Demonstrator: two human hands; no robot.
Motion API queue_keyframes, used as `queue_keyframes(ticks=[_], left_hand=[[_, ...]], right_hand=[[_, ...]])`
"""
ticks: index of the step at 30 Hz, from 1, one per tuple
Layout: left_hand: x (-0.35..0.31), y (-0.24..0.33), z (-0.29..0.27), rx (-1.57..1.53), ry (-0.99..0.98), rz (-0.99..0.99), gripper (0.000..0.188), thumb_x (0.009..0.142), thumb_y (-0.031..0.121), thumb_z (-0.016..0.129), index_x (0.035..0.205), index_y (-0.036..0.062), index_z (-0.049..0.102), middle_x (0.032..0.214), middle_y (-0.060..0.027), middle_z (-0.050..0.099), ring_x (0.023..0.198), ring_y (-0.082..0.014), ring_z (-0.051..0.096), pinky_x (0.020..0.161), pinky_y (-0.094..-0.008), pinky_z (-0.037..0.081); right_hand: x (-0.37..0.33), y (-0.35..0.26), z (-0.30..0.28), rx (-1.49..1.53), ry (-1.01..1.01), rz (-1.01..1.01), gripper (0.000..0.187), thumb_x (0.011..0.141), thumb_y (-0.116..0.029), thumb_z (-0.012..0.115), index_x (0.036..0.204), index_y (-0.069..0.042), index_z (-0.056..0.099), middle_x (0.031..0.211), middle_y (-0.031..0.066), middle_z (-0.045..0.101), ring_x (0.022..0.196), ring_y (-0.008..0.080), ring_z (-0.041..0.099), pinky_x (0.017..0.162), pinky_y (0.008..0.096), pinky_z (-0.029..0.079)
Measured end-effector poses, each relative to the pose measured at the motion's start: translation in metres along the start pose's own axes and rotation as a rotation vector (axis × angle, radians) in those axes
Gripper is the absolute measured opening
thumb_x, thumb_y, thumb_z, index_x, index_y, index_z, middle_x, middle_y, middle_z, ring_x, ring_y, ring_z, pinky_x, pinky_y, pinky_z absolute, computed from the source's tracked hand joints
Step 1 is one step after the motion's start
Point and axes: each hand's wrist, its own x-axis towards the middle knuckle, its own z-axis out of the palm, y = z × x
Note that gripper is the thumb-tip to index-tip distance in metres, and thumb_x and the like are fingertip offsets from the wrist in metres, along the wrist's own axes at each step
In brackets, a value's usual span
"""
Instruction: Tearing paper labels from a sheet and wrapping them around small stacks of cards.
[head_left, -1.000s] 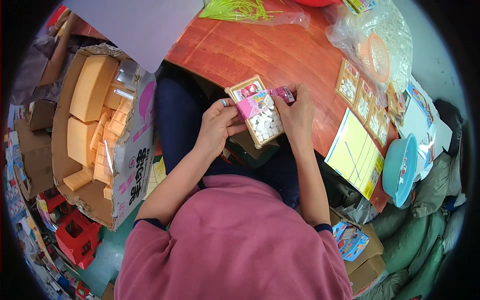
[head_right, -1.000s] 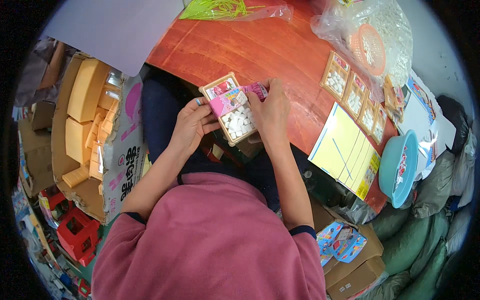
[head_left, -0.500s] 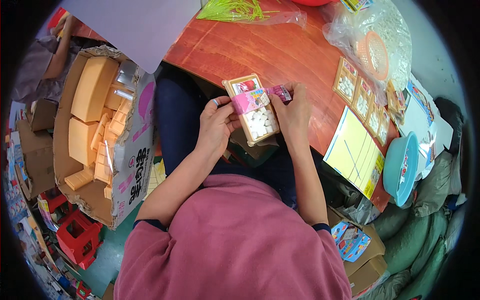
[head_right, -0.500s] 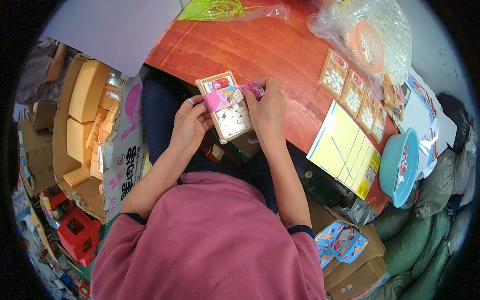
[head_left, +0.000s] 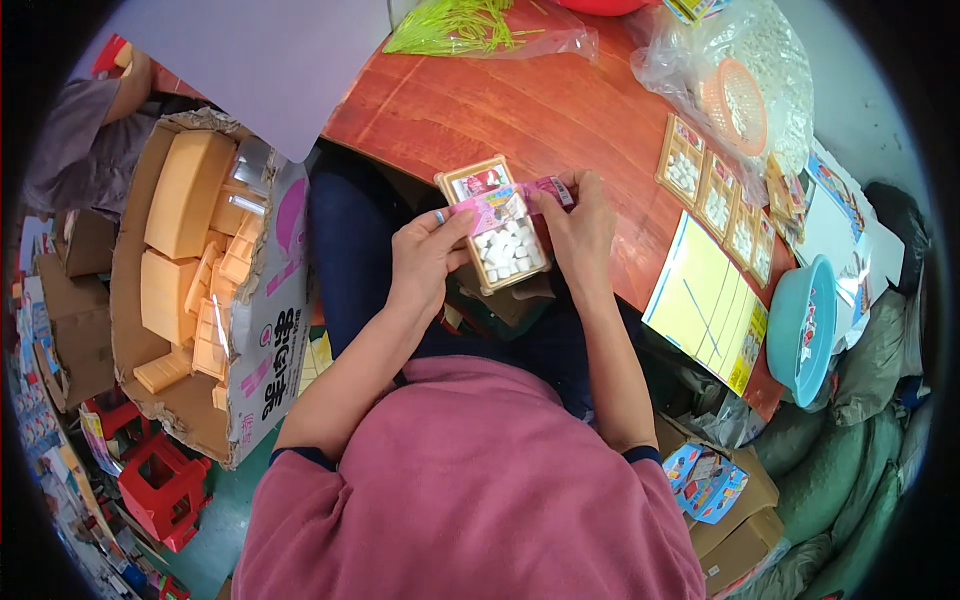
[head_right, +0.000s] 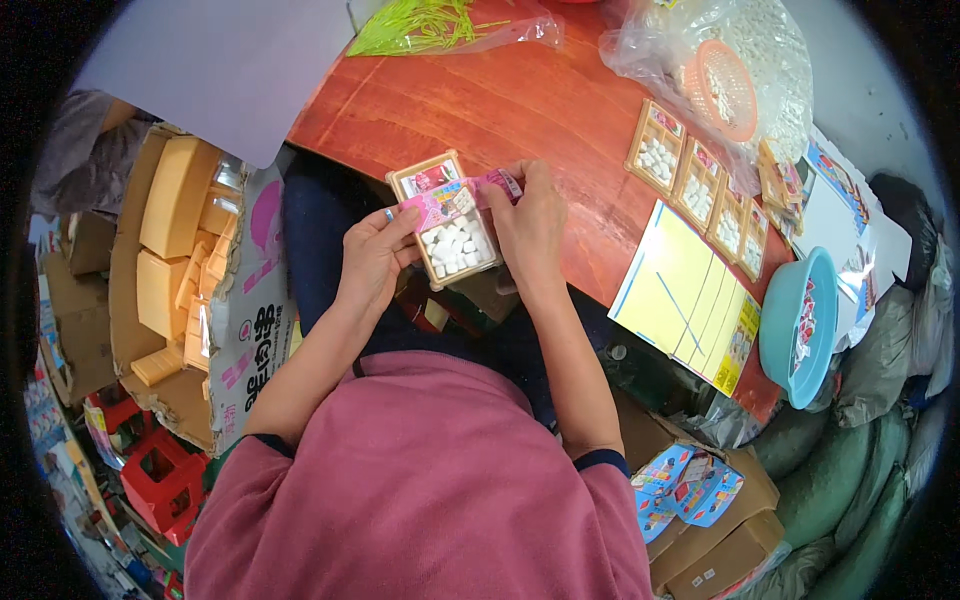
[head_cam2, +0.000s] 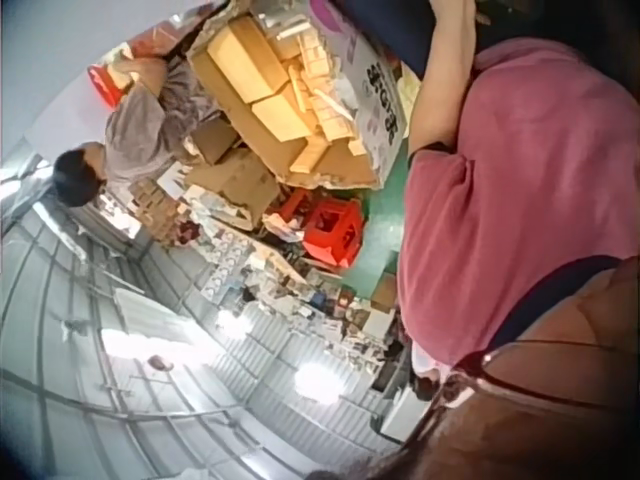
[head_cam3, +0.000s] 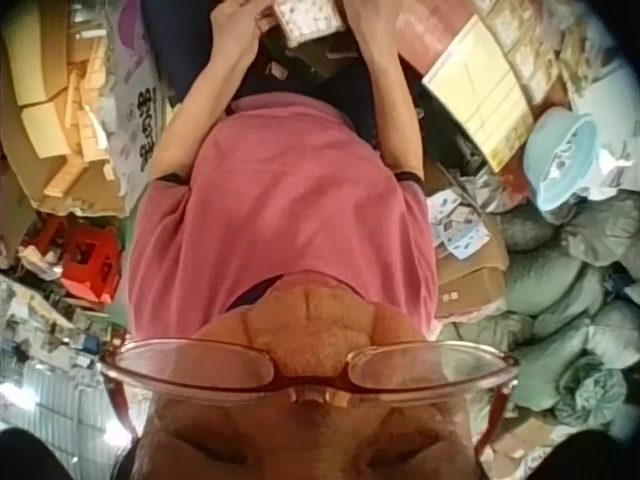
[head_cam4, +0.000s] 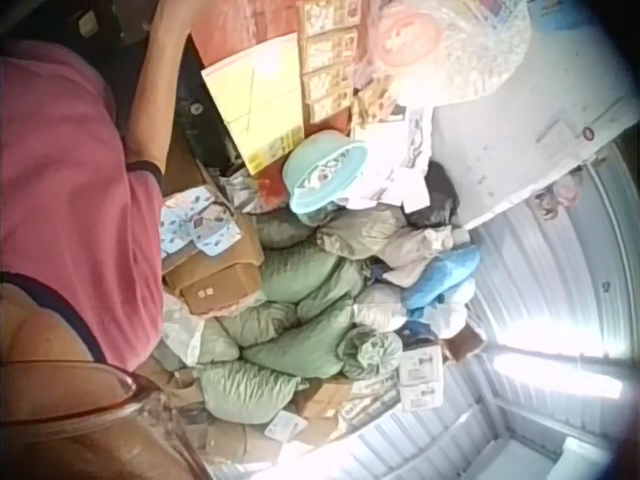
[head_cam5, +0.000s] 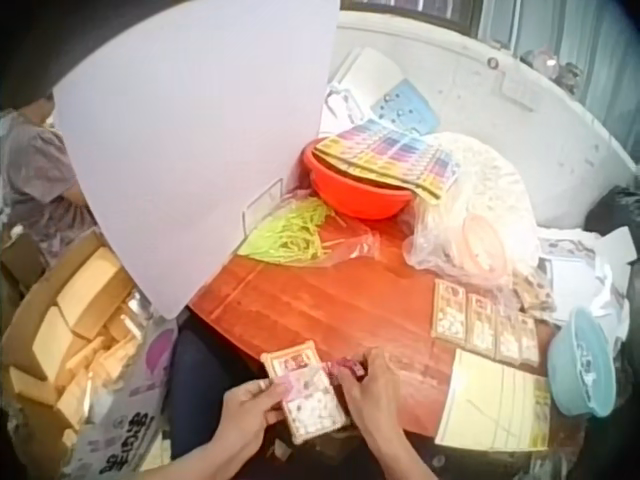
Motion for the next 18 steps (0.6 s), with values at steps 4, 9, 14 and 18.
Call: queue_keyframes(ticks=[4,9,14,18], left_hand=[[0.002,-0.002,-0.011,-0.045,-0.050,0.012,0.024,0.088,0.015,0.060,0.103,-0.0033,0.059,0.096,-0.0098,0.065,0.082,-0.0152,0.064,0.074,-0.0283,0.053],[0.004,-0.001,-0.013,-0.232,-0.246,0.016,0.026,0.089,0.016,0.058,0.109,-0.0021,0.055,0.100,-0.0110,0.064,0.087,-0.0173,0.064,0.078,-0.0302,0.053],[0.003,-0.009,-0.007,-0.539,-0.438,-0.161,0.030,0.090,0.018,0.055,0.113,-0.0019,0.052,0.101,-0.0140,0.063,0.091,-0.0229,0.064,0.080,-0.0328,0.053],[0.002,-0.013,-0.013,-0.558,-0.527,-0.272,0.034,0.089,0.021,0.056,0.113,-0.0033,0.053,0.097,-0.0177,0.063,0.086,-0.0255,0.065,0.076,-0.0339,0.055]], right_hand=[[0.001,0.002,-0.003,0.115,0.022,0.032,0.020,0.077,-0.008,0.069,0.086,0.001,0.053,0.074,0.0083,0.062,0.065,0.0166,0.060,0.058,0.0282,0.046],[0.003,-0.008,-0.009,0.796,-0.213,0.406,0.011,0.080,-0.006,0.067,0.082,-0.003,0.056,0.072,0.0036,0.062,0.059,0.0068,0.055,0.053,0.0187,0.043],[-0.006,-0.033,-0.003,0.896,-0.441,0.431,0.014,0.078,-0.010,0.070,0.081,-0.003,0.058,0.068,0.0027,0.061,0.054,0.0064,0.054,0.048,0.0180,0.042],[-0.006,-0.044,-0.015,0.720,-0.501,0.341,0.021,0.076,-0.018,0.075,0.077,-0.003,0.060,0.063,0.0014,0.059,0.049,0.0048,0.051,0.044,0.0168,0.039]])
